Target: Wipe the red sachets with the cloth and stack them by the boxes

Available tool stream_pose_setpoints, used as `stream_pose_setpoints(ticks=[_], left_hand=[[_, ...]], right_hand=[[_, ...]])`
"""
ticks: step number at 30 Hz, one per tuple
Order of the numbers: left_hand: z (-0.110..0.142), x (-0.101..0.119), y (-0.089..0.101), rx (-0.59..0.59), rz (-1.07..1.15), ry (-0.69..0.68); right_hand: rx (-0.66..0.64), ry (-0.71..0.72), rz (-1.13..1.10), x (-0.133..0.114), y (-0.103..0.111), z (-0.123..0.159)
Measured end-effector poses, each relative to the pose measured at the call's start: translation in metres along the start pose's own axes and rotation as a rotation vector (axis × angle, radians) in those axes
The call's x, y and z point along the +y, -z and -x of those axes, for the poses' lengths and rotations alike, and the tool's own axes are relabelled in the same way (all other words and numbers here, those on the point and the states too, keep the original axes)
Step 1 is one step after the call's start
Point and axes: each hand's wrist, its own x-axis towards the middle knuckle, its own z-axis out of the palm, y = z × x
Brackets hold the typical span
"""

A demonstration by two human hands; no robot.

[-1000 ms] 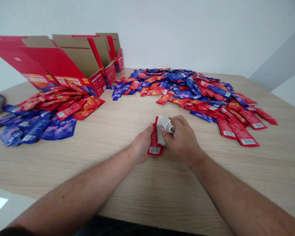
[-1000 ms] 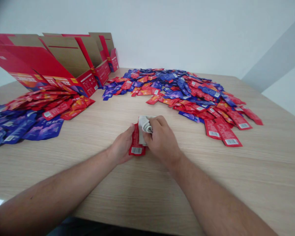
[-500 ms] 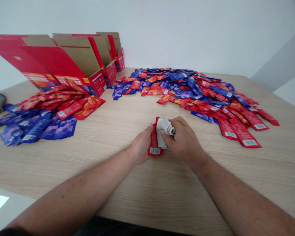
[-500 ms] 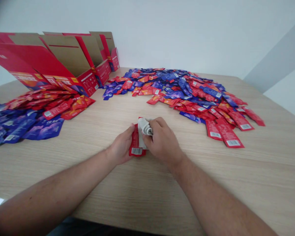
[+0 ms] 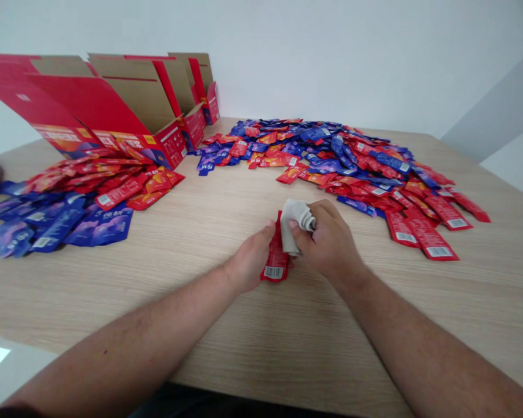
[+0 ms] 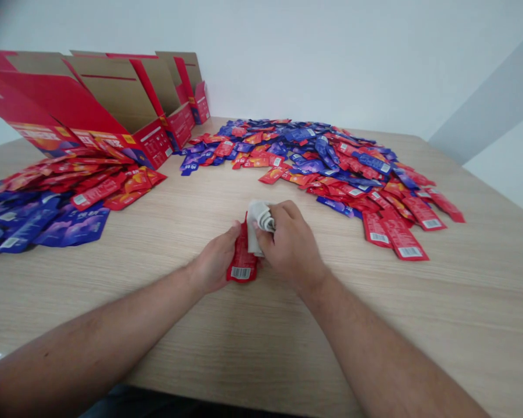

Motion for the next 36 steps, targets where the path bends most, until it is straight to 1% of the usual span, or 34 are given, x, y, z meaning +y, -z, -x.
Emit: stream_pose_setpoints(ticks=[1,2,4,7,10,12,13,14,15,16,19,20,21,23,27,32,36], left_hand=[[0.000,0.001,0.000,0.004,0.005,-0.003],[0.001,0.002,0.000,0.010,0.033,-0.009],[0.003,0.007,0.000,0.006,0.116,0.007],[0.005,0.016,0.004,-0.047,0.191,0.059],[0.005,0.021,0.008,-0.048,0.202,0.068],[0.003,0.021,0.009,-0.035,0.201,0.079],[0.003,0.021,0.008,-0.033,0.203,0.077],[0.002,0.020,0.006,-0.035,0.208,0.071],[0.001,0.020,0.005,-0.040,0.216,0.063],[0.000,0.019,0.003,-0.041,0.223,0.051],[0.000,0.015,0.001,-0.040,0.203,0.024],[0.000,0.014,0.002,-0.042,0.186,0.019],[0.000,0.013,0.004,-0.049,0.169,0.014],[-0.001,0.012,0.010,-0.080,0.143,0.002],[-0.003,0.013,0.020,-0.110,0.124,-0.063],[-0.002,0.014,0.017,-0.001,0.023,-0.155],[0.001,0.013,0.013,0.041,-0.077,-0.235]], right_hand=[[-0.014,-0.001,0.001,-0.002,0.000,0.000],[-0.058,0.015,-0.002,-0.006,0.000,0.002],[-0.200,0.084,-0.019,-0.016,-0.002,0.006],[-0.414,0.183,-0.070,-0.028,-0.003,0.013],[-0.569,0.286,-0.124,-0.027,0.000,0.016],[-0.641,0.337,-0.150,-0.021,0.002,0.015],[-0.656,0.340,-0.154,-0.017,0.002,0.014],[-0.642,0.321,-0.146,-0.012,0.003,0.013],[-0.592,0.281,-0.125,-0.008,0.002,0.011],[-0.510,0.224,-0.092,-0.004,0.002,0.009],[-0.202,0.054,-0.009,0.007,-0.001,0.005],[-0.132,0.017,-0.006,0.009,-0.001,0.005],[-0.088,-0.014,-0.013,0.010,-0.002,0.004],[-0.059,-0.073,-0.033,0.011,-0.001,0.005],[-0.074,-0.214,-0.073,0.010,0.002,0.004],[-0.076,-0.416,-0.139,0.012,0.006,-0.001],[-0.071,-0.483,-0.157,0.013,0.009,-0.003]])
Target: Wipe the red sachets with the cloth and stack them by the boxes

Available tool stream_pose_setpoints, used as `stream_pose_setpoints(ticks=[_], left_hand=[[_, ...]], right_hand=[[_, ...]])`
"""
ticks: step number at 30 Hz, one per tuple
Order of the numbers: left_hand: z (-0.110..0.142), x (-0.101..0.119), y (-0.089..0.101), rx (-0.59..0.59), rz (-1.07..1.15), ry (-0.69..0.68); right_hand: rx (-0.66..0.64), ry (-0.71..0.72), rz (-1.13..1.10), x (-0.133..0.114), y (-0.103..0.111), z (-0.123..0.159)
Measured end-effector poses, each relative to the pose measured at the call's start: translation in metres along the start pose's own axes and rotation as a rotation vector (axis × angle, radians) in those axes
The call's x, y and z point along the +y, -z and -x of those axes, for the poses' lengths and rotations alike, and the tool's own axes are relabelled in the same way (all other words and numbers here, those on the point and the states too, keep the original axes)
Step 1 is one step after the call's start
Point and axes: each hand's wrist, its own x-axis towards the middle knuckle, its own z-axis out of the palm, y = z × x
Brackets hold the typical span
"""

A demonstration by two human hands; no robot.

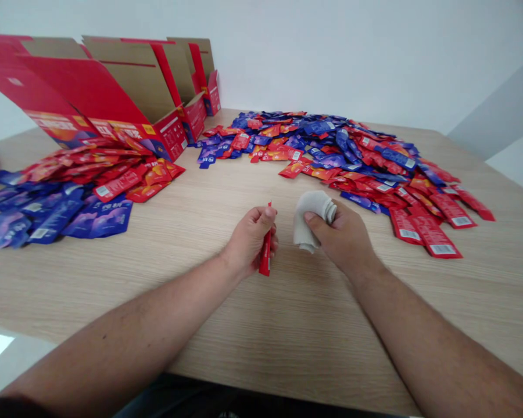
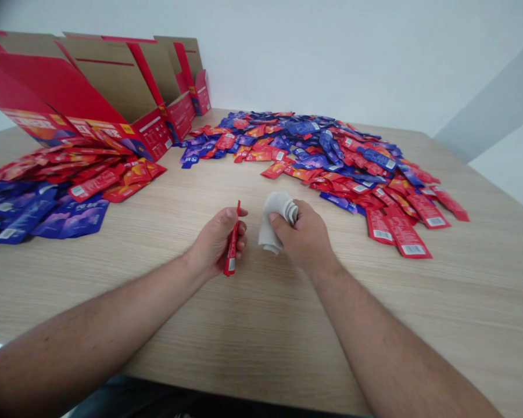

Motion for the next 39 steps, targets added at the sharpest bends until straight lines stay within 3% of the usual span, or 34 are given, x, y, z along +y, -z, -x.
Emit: stream_pose_setpoints(ticks=[9,19,22,26,28,33,36,39], left_hand=[[-0.005,-0.001,0.002,0.011,-0.010,-0.065],[-0.012,-0.008,0.003,0.020,0.041,-0.015],[-0.014,-0.012,0.002,0.066,-0.004,-0.014],[-0.013,-0.012,-0.001,0.052,0.053,-0.054],[-0.010,-0.009,-0.003,0.045,0.141,0.006],[-0.001,-0.008,-0.014,-0.040,0.251,0.258],[0.003,-0.009,-0.020,-0.015,0.236,0.252],[0.004,-0.007,-0.021,0.065,0.256,0.218]], right_hand=[[0.042,0.028,-0.044,-0.003,0.006,0.000],[0.040,0.052,-0.044,-0.001,0.012,-0.002],[0.076,0.170,0.058,-0.010,0.016,0.005],[-0.103,0.468,0.174,-0.019,-0.001,0.019],[-0.100,0.474,0.172,-0.017,-0.014,0.020],[0.023,0.315,0.118,-0.005,-0.028,0.009],[0.001,0.308,0.098,-0.007,-0.026,0.012],[-0.149,0.446,0.097,-0.015,-0.023,0.024]])
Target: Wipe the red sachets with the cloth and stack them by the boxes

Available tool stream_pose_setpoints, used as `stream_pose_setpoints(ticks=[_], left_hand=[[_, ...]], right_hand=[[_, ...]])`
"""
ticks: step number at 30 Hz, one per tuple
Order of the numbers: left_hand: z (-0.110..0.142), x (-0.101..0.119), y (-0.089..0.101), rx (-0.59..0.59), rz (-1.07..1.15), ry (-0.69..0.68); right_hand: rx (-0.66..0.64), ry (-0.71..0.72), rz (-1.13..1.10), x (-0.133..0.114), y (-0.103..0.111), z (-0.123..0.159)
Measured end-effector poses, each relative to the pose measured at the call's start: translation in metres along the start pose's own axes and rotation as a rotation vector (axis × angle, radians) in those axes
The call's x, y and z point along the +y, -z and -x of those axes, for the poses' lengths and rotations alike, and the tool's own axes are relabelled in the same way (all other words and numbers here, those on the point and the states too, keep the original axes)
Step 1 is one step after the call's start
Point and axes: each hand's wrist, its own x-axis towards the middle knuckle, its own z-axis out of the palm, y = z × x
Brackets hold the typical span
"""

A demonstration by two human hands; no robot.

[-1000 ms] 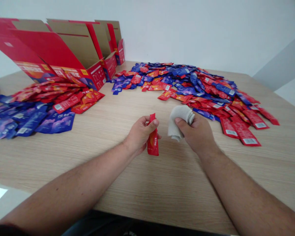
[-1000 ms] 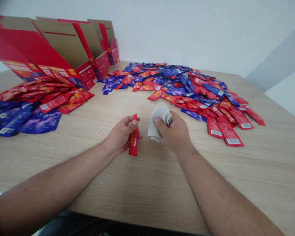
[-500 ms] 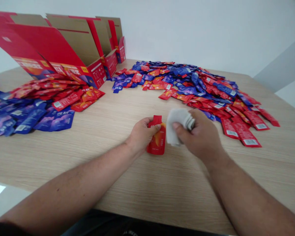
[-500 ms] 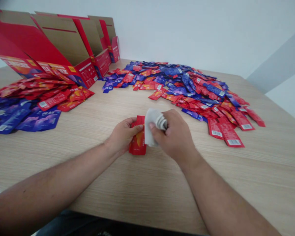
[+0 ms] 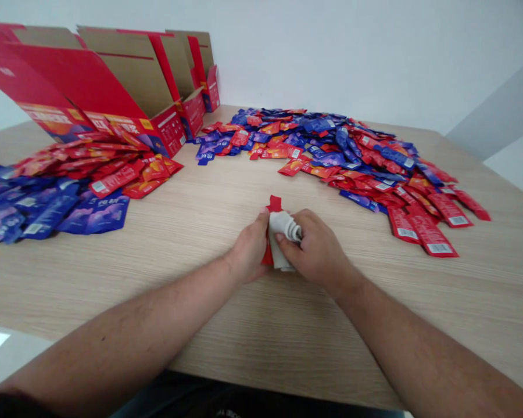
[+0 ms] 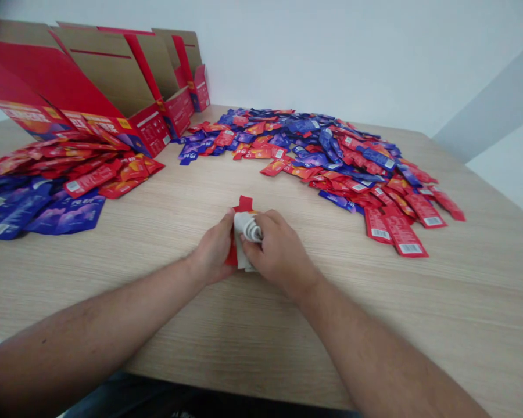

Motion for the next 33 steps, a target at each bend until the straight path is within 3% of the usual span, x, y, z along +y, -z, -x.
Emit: stream_pose_setpoints(ticks=[3,8,10,13,17,19,22,24,27,31,33], left_hand=[[0.000,0.001,0.002,-0.017,0.009,0.012],[-0.004,-0.005,0.004,-0.104,-0.065,0.025],[-0.004,-0.005,0.004,-0.115,-0.067,0.040],[-0.002,0.001,0.005,-0.061,0.019,0.060],[-0.001,0.007,0.008,-0.095,0.099,0.096],[-0.002,0.006,0.007,-0.115,0.112,0.081],[-0.003,0.001,0.003,-0.115,0.080,0.079],[-0.003,-0.002,0.001,-0.106,0.062,0.073],[-0.003,-0.002,0.000,-0.120,0.080,0.081],[-0.002,0.003,0.004,-0.084,0.089,0.107],[-0.001,0.009,0.008,-0.073,0.102,0.083]], right_hand=[[-0.099,0.097,0.006,-0.004,0.003,0.003],[0.148,-0.082,0.080,0.010,0.007,-0.006],[0.171,-0.093,0.081,0.008,0.006,-0.006],[0.037,-0.003,0.028,-0.006,0.002,0.000],[-0.176,0.124,-0.011,-0.014,0.002,0.006],[-0.128,0.085,0.033,-0.009,0.006,0.004],[0.062,-0.030,0.075,0.001,0.012,0.000],[0.105,-0.029,0.045,0.002,0.012,-0.002],[0.054,0.027,0.019,-0.003,0.004,-0.003],[0.058,-0.028,0.042,-0.011,-0.005,0.000],[-0.059,0.055,0.003,-0.013,-0.004,0.003]])
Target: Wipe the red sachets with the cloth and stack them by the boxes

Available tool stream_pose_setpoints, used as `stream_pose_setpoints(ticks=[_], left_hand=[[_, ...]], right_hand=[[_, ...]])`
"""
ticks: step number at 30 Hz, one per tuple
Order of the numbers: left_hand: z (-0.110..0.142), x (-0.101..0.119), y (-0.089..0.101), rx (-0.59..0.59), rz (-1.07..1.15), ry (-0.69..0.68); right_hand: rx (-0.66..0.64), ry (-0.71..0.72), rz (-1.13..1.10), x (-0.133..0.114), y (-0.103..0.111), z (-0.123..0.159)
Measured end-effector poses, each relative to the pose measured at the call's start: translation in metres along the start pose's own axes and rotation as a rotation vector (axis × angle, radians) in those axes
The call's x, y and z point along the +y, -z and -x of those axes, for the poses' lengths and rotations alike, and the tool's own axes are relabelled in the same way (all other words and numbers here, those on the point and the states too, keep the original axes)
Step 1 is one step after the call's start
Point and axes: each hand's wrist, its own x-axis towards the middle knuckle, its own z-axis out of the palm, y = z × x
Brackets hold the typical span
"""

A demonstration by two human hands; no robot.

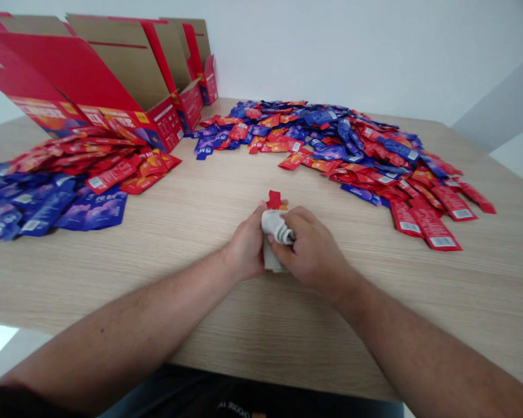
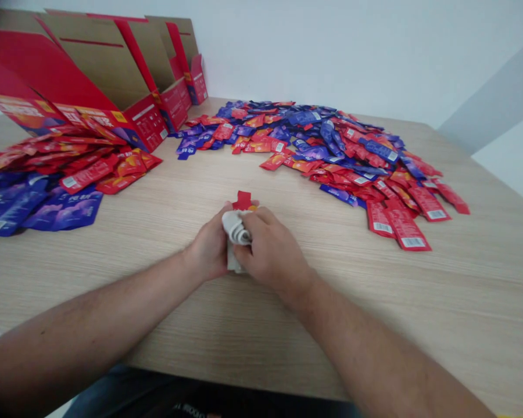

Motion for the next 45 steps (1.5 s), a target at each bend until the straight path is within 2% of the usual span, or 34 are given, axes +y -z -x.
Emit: stream_pose_setpoints(ticks=[3,5,7,9,10,14,15,18,20,22,25,26,27,31,32,34,36,39,41,43,45], left_hand=[[0.002,0.008,0.004,-0.012,0.007,0.029],[0.001,0.010,0.005,-0.026,0.020,0.015],[0.001,0.008,0.003,-0.048,0.041,-0.021],[0.001,0.005,0.001,-0.063,0.047,0.000],[0.001,0.003,0.000,-0.067,0.044,0.027],[0.004,0.000,-0.001,-0.061,0.046,0.034],[0.005,-0.001,-0.002,-0.063,0.043,0.028],[0.007,-0.005,-0.004,-0.082,-0.035,0.080],[0.006,-0.007,-0.004,-0.091,-0.067,0.099],[0.004,-0.006,-0.002,-0.088,-0.028,0.093],[0.002,-0.002,0.005,-0.068,0.069,0.091],[0.002,-0.001,0.006,-0.062,0.089,0.097],[0.002,0.000,0.007,-0.064,0.096,0.107],[0.008,0.005,0.005,-0.099,-0.019,0.141],[0.009,0.008,0.005,-0.097,-0.062,0.129],[0.014,0.021,0.007,-0.065,-0.125,0.068],[0.019,0.044,0.013,-0.034,-0.186,-0.012],[0.024,0.096,0.032,0.051,-0.288,-0.195],[0.025,0.142,0.050,0.202,-0.375,-0.363],[0.024,0.193,0.070,0.489,-0.512,-0.555],[0.023,0.245,0.088,0.649,-0.546,-0.682]], right_hand=[[-0.274,0.192,-0.070,0.005,0.004,0.003],[-0.311,0.213,-0.059,0.013,0.008,0.002],[-0.166,0.095,0.022,0.019,0.009,0.000],[0.013,-0.035,0.097,0.018,0.008,-0.001],[0.052,-0.050,0.103,0.015,0.006,-0.001],[-0.088,0.113,0.018,0.005,0.002,-0.002],[-0.075,0.112,0.021,0.006,0.003,-0.004],[0.127,-0.050,0.097,0.015,0.008,-0.012],[0.182,-0.123,0.134,0.015,0.010,-0.014],[0.082,-0.078,0.122,0.007,0.009,-0.010],[-0.179,0.097,0.050,-0.004,0.004,-0.001],[-0.219,0.141,0.040,-0.002,0.004,0.001],[-0.202,0.141,0.044,0.003,0.004,0.002],[0.156,-0.169,0.153,0.046,0.012,-0.007],[0.181,-0.240,0.164,0.056,0.015,-0.009],[0.189,-0.352,0.160,0.067,0.019,-0.010],[0.161,-0.441,0.134,0.067,0.021,-0.007],[0.077,-0.461,0.108,0.057,0.019,-0.002],[0.062,-0.475,0.098,0.052,0.016,-0.001],[0.059,-0.517,0.076,0.052,0.013,-0.002],[0.014,-0.539,0.044,0.055,0.011,-0.003]])
